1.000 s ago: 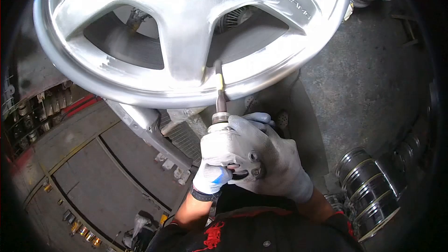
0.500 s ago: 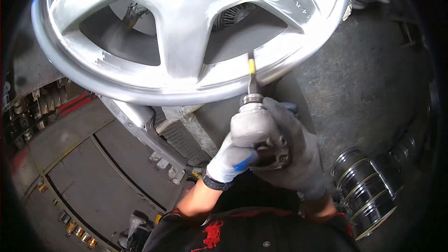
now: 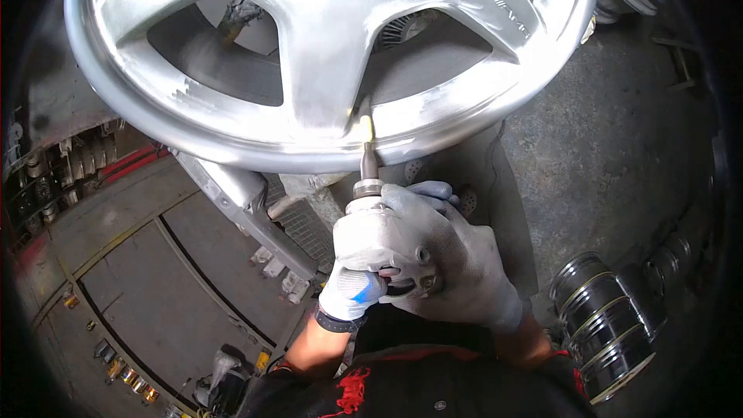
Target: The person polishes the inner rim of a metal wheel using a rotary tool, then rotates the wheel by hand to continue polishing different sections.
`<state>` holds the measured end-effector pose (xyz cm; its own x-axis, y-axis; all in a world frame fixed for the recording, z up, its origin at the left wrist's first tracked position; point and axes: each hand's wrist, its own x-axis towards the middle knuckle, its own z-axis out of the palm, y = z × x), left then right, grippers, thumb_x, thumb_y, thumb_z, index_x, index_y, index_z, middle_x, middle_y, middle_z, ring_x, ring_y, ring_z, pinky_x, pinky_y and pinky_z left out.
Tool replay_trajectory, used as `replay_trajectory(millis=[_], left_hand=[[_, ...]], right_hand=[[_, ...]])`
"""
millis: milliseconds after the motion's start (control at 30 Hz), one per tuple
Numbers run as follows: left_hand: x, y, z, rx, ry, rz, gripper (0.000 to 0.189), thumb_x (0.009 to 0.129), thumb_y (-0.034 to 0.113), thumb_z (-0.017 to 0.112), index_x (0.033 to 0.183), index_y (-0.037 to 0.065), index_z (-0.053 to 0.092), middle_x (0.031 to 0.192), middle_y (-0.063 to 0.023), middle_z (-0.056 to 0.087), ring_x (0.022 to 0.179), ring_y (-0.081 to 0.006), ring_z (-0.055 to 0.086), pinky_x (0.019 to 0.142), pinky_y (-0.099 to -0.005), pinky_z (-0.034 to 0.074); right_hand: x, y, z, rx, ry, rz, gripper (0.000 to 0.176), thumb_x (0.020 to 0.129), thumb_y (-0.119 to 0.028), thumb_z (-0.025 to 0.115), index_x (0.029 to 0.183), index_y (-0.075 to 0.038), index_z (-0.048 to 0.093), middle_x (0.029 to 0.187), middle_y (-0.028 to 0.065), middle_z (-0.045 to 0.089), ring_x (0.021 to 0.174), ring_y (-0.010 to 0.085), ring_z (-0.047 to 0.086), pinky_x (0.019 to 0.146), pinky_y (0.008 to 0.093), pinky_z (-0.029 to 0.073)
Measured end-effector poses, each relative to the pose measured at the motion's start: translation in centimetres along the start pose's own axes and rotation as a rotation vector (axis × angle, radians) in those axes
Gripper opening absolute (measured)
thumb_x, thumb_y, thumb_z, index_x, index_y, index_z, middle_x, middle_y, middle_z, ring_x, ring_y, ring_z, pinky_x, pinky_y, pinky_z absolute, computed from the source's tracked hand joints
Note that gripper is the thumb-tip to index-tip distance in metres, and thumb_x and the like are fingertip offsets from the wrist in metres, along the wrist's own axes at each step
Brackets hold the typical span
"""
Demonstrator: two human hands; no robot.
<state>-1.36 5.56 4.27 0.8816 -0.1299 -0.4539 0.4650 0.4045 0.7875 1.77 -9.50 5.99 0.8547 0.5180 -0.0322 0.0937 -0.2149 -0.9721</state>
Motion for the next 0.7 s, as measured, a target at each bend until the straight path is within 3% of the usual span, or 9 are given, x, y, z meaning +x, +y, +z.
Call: replay_trajectory(millis=[333, 467, 533, 567, 633, 700], left_hand=[[-3.2, -4.9, -3.2, 0.089, -0.028, -0.103, 0.053, 0.086, 0.001, 0.073, 0.137, 0.003, 0.057, 0.122, -0.0083, 0.069, 0.113, -0.0178, 0.066, 0.099, -0.0339, 0.054], [-3.3, -6.4, -4.1, -0.15, 0.095, -0.298, 0.054, 0.076, -0.003, 0.08, 0.128, 0.005, 0.064, 0.121, -0.0062, 0.07, 0.108, -0.0187, 0.068, 0.096, -0.0357, 0.055], [-4.0, -5.5, -5.2, 0.55, -0.097, 0.071, 0.054, 0.082, -0.002, 0.075, 0.134, 0.003, 0.059, 0.127, -0.0087, 0.067, 0.116, -0.0199, 0.065, 0.1, -0.0347, 0.053], [-3.7, -5.2, -4.6, 0.554, -0.098, 0.072, 0.054, 0.082, -0.002, 0.075, 0.134, 0.003, 0.059, 0.127, -0.0087, 0.067, 0.116, -0.0199, 0.065, 0.1, -0.0347, 0.053], [-2.5, -4.2, -2.1, -0.271, -0.001, -0.127, 0.054, 0.09, 0.007, 0.07, 0.141, 0.002, 0.053, 0.139, -0.0115, 0.06, 0.127, -0.0208, 0.058, 0.107, -0.0347, 0.049], [-1.2, -2.3, -0.7, -0.25, -0.075, -0.045, 0.054, 0.093, 0.01, 0.067, 0.144, 0.002, 0.051, 0.143, -0.012, 0.056, 0.131, -0.0208, 0.054, 0.11, -0.0346, 0.046]], right_hand=[[-1.2, 0.9, -0.9, -0.034, 0.055, 0.031, 0.087, 0.07, -0.027, 0.09, 0.147, -0.019, 0.052, 0.121, 0.016, 0.066, 0.096, 0.0386, 0.073, 0.075, 0.0446, 0.062], [-0.7, 0.9, -0.9, -0.04, 0.037, -0.02, 0.087, 0.07, -0.028, 0.09, 0.147, -0.018, 0.052, 0.121, 0.016, 0.065, 0.094, 0.0381, 0.073, 0.074, 0.0439, 0.062], [-0.3, 0.7, -0.7, 0.007, 0.02, -0.047, 0.087, 0.07, -0.029, 0.091, 0.147, -0.018, 0.052, 0.121, 0.0162, 0.065, 0.091, 0.0374, 0.074, 0.072, 0.0434, 0.063], [-0.3, 0.8, -0.6, 0.009, 0.024, -0.05, 0.087, 0.07, -0.029, 0.091, 0.147, -0.018, 0.052, 0.121, 0.0162, 0.065, 0.091, 0.0374, 0.074, 0.072, 0.0434, 0.063], [-0.6, 0.9, -0.7, -0.006, 0.033, -0.023, 0.087, 0.069, -0.028, 0.091, 0.147, -0.017, 0.052, 0.119, 0.0171, 0.065, 0.088, 0.0378, 0.074, 0.072, 0.0441, 0.063], [-0.4, 0.2, -1.2, -0.017, 0.019, -0.004, 0.087, 0.069, -0.028, 0.091, 0.147, -0.018, 0.052, 0.117, 0.0175, 0.065, 0.087, 0.038, 0.074, 0.072, 0.0444, 0.063]])
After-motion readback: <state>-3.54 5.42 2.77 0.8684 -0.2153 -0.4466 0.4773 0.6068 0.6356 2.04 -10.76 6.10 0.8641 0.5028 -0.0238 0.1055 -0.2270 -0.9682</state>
